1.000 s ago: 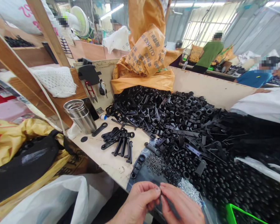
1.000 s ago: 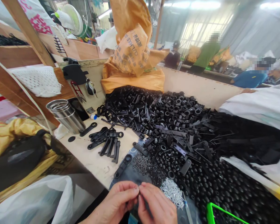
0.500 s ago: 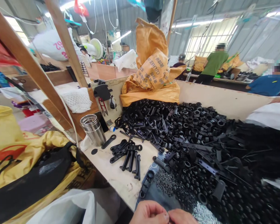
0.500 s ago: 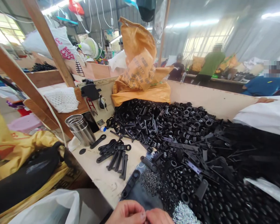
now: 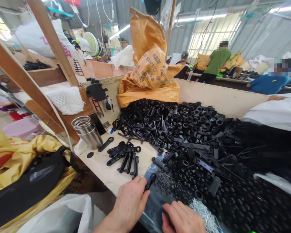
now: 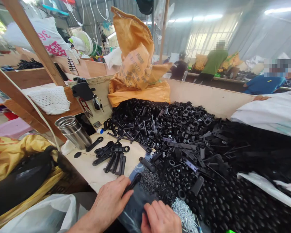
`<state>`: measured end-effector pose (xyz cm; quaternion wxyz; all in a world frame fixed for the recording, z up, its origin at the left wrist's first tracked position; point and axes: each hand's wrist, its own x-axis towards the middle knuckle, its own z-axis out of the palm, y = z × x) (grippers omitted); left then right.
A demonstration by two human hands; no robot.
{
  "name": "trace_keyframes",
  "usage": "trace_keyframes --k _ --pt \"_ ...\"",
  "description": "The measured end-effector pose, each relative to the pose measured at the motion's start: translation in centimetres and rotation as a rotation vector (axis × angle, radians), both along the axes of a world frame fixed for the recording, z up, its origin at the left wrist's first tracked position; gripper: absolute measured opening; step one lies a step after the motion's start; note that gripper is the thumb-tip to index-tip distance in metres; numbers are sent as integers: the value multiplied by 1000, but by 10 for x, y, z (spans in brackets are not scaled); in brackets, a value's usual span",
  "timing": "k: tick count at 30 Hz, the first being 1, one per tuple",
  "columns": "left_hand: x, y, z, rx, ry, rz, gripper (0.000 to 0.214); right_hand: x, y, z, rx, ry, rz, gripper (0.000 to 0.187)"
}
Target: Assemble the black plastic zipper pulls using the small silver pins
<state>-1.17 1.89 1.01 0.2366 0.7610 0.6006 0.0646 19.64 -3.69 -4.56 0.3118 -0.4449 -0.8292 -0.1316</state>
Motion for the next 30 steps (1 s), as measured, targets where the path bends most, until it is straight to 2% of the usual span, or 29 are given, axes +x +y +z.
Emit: trace_keyframes --k 4,6,8,10,12,15,19,24,30 --pt "0 2 7 -58 -244 69 9 0 -2 16 -139 110 -1 18" --pt "-3 0 8 -266 -498 102 12 2 -5 23 -187 202 7 15" --pt "-4 -8 5 -589 -782 144 15 5 -8 27 -222 279 24 11" --pt "-1 -19 -1 -848 -1012 209 38 8 -12 29 -252 316 41 10" --pt "6 -33 -10 -959 -1166 287 56 9 -14 30 -266 313 50 10" --pt "18 -47 -20 -1057 -1284 382 58 10 -16 30 -230 297 44 9" --pt "28 -53 -25 -1069 -1307 434 47 10 -19 29 -207 300 29 10" --pt "32 -50 -22 -849 -1293 419 30 10 -25 25 -228 226 12 9" --pt "42 -48 -29 -700 -1264 438 41 6 -22 20 -153 164 28 12"
